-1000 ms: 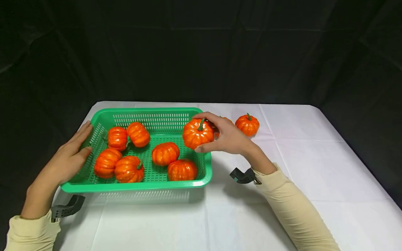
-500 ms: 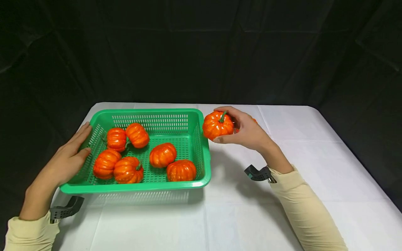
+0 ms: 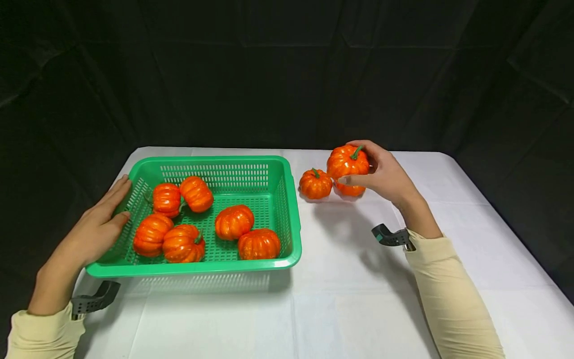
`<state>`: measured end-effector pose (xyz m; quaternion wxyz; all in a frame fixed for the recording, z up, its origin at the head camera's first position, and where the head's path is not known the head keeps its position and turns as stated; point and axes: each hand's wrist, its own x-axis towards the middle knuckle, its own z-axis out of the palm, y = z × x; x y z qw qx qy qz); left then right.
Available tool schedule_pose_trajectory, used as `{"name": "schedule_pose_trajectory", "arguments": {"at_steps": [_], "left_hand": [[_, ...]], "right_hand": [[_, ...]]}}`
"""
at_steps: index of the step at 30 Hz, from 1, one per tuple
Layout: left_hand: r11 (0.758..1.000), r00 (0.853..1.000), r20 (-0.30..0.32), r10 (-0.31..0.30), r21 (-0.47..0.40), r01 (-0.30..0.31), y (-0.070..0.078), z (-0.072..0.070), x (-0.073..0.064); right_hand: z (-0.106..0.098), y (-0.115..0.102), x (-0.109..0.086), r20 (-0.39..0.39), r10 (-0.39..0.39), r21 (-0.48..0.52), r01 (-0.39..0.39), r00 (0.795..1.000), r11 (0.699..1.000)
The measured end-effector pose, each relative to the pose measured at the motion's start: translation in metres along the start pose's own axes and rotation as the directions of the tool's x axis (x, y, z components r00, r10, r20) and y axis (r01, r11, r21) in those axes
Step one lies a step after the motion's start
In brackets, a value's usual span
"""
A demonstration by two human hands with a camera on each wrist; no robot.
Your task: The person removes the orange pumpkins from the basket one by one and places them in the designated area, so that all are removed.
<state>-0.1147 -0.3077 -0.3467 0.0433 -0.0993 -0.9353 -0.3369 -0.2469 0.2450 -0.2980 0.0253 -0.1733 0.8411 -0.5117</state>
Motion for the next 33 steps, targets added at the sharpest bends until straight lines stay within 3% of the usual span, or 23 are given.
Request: {"name": "schedule_pose_trajectory", "arguments": {"at_steps": [15,25,33], "left_hand": [[1.000,1.000,-0.004,0.010,0.004,-0.010,-0.001,0.000,-0.001],[1.000,1.000,-0.003,0.014,0.018,-0.014,-0.001,-0.001,0.000],[1.000,1.000,-0.002,0.004,0.001,-0.004,-0.001,-0.001,0.000]], "right_hand": [[-0.033,0.042,0.006,-0.156,0.105,-0.039,-0.112,0.982,0.993],[-0.048,0.073,0.007,-0.276,0.209,-0.059,-0.233,0.938,0.971],[-0.058,0.095,0.006,-0.302,0.285,-0.063,-0.317,0.910,0.946]]}}
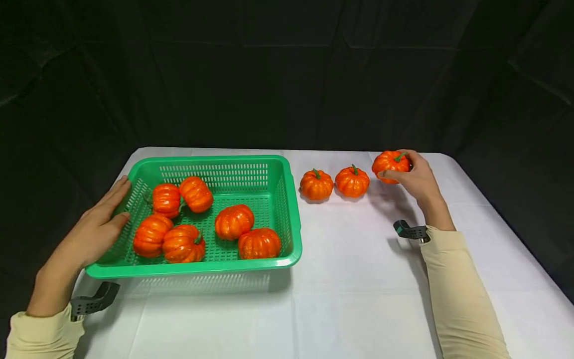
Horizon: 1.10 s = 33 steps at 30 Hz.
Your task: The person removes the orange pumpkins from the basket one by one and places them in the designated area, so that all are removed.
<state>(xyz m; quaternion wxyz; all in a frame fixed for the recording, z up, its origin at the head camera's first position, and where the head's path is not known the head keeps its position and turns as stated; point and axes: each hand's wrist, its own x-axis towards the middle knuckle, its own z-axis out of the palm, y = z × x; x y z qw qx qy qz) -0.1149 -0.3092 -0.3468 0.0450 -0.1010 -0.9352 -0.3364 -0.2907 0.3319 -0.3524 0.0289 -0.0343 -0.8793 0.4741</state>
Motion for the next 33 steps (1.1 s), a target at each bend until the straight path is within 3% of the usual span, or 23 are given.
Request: {"name": "schedule_pose_trajectory", "arguments": {"at_steps": [10,18,33], "left_hand": [[1.000,1.000,0.015,-0.013,-0.008,0.013,-0.002,-0.001,0.001],[1.000,0.999,0.032,-0.013,-0.012,0.014,-0.004,-0.002,0.002],[1.000,0.999,0.033,-0.011,0.004,0.011,-0.005,-0.002,0.002]], "right_hand": [[0.001,0.024,0.001,0.038,0.070,-0.028,-0.069,0.997,0.997],[0.009,0.044,0.001,0.083,0.087,-0.065,-0.082,0.993,0.995],[0.014,0.046,0.006,0.153,0.085,-0.123,-0.067,0.985,0.990]]}}
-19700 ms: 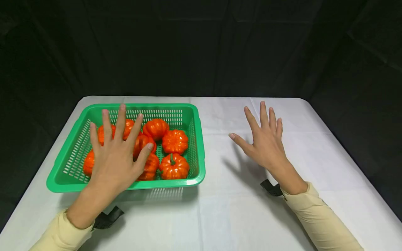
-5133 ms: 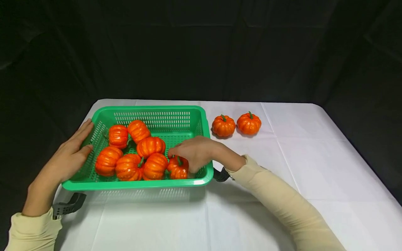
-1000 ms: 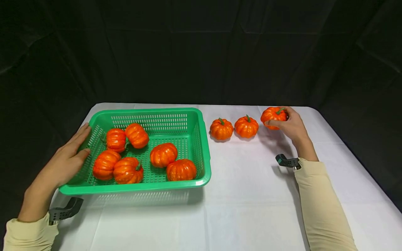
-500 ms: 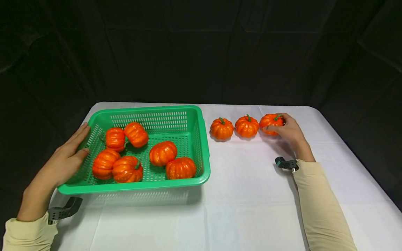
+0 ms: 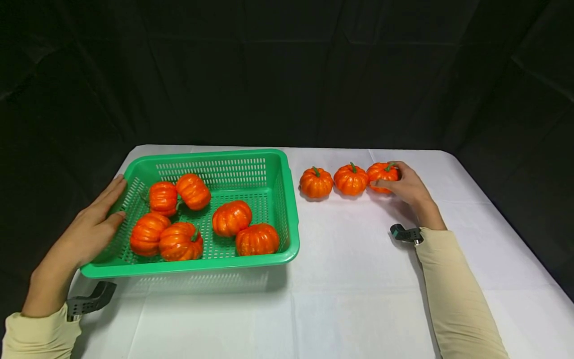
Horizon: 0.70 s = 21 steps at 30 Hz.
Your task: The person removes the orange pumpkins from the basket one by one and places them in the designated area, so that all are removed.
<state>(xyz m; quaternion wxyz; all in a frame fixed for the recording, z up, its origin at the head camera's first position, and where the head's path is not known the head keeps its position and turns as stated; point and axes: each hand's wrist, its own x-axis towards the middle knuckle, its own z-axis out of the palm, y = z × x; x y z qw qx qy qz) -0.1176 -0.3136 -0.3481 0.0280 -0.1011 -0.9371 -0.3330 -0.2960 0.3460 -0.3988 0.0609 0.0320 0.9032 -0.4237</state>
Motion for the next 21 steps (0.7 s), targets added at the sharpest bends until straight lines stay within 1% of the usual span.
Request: {"name": "schedule_pose_trajectory", "arguments": {"at_steps": [3,6,8,11,12,16,19,21], "left_hand": [[1.000,1.000,0.002,-0.001,0.000,0.001,0.000,0.000,0.000],[1.000,1.000,0.004,-0.006,0.001,0.006,0.001,0.000,0.000],[1.000,1.000,0.002,-0.008,0.002,0.008,0.002,0.000,0.000],[1.000,1.000,-0.003,-0.007,0.004,0.007,0.002,0.001,-0.001],[1.000,1.000,-0.004,-0.005,0.004,0.005,0.002,0.001,-0.001],[1.000,1.000,-0.007,0.001,0.002,-0.001,0.003,0.001,-0.001],[1.000,1.000,-0.008,0.002,0.000,-0.002,0.002,0.001,-0.001],[1.000,1.000,-0.010,0.003,-0.003,-0.003,0.002,0.001,-0.001]], "right_hand": [[0.000,-0.001,-0.001,0.017,0.004,-0.002,-0.004,1.000,1.000],[-0.001,-0.004,-0.002,0.006,0.006,0.001,-0.006,1.000,1.000],[-0.003,-0.008,-0.004,-0.027,0.002,-0.003,-0.002,1.000,1.000],[-0.005,-0.015,-0.007,-0.105,-0.006,-0.003,0.005,0.995,1.000],[-0.005,-0.018,-0.008,-0.132,-0.011,-0.009,0.010,0.991,1.000],[-0.002,-0.034,-0.011,-0.223,-0.071,-0.020,0.068,0.972,0.997],[0.005,-0.049,-0.015,-0.281,-0.108,-0.024,0.105,0.954,0.994],[0.012,-0.059,-0.018,-0.320,-0.141,-0.030,0.139,0.937,0.990]]}}
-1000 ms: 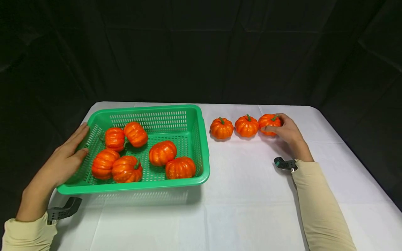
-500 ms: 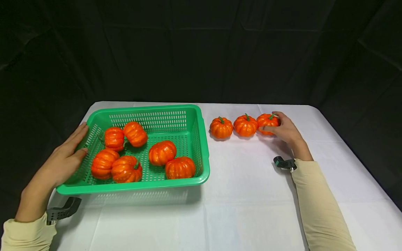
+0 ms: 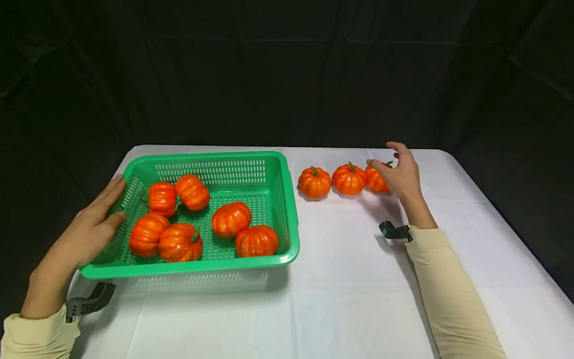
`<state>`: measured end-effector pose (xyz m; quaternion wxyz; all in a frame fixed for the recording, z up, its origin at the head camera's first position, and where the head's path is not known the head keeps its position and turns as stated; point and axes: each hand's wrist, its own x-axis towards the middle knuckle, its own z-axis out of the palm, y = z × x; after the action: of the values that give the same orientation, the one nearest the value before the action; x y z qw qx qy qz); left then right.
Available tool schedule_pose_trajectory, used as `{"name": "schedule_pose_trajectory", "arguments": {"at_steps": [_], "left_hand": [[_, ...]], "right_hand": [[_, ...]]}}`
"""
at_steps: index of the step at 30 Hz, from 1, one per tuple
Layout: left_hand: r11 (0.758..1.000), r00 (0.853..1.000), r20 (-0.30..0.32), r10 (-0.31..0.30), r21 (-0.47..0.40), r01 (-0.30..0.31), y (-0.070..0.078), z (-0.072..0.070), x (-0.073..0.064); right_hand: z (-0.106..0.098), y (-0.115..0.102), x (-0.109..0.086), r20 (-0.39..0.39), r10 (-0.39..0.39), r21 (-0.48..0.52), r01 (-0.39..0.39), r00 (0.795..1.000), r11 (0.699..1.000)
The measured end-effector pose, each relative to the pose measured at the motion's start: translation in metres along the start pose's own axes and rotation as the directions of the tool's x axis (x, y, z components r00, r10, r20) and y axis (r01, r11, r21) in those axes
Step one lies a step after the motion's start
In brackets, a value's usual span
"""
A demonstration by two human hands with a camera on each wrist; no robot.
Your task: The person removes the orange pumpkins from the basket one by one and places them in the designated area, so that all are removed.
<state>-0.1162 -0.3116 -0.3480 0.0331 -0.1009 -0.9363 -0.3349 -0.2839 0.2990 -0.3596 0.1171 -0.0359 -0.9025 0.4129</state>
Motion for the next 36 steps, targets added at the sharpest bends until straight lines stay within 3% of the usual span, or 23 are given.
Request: {"name": "schedule_pose_trajectory", "arguments": {"at_steps": [3,8,13,16,21,25,29,36], "left_hand": [[1.000,1.000,-0.005,0.001,0.001,-0.001,-0.001,0.000,-0.001],[1.000,1.000,-0.009,0.000,-0.001,0.000,0.000,0.001,-0.001],[1.000,1.000,0.000,0.000,-0.002,0.000,0.003,0.001,0.001],[1.000,1.000,-0.004,-0.005,0.000,0.005,0.004,0.001,0.002],[1.000,1.000,-0.017,-0.014,0.001,0.014,0.004,0.001,0.001],[1.000,1.000,-0.021,-0.010,0.006,0.010,0.004,0.001,0.001],[1.000,1.000,-0.023,-0.011,0.005,0.011,0.004,0.001,0.001],[1.000,1.000,-0.026,-0.016,-0.005,0.016,0.005,0.003,0.001]], "right_hand": [[0.009,-0.015,-0.005,-0.086,-0.105,0.026,0.107,0.991,0.994],[0.017,-0.048,-0.019,-0.178,-0.281,0.133,0.305,0.943,0.943],[0.022,-0.087,-0.042,-0.106,-0.392,0.236,0.406,0.914,0.883],[0.028,-0.110,-0.052,-0.027,-0.472,0.292,0.459,0.881,0.839],[0.041,-0.145,-0.062,0.126,-0.598,0.330,0.535,0.791,0.777],[0.051,-0.166,-0.068,0.237,-0.648,0.358,0.555,0.724,0.751],[0.065,-0.181,-0.074,0.366,-0.665,0.367,0.556,0.651,0.746],[0.088,-0.200,-0.081,0.637,-0.600,0.306,0.555,0.484,0.773]]}}
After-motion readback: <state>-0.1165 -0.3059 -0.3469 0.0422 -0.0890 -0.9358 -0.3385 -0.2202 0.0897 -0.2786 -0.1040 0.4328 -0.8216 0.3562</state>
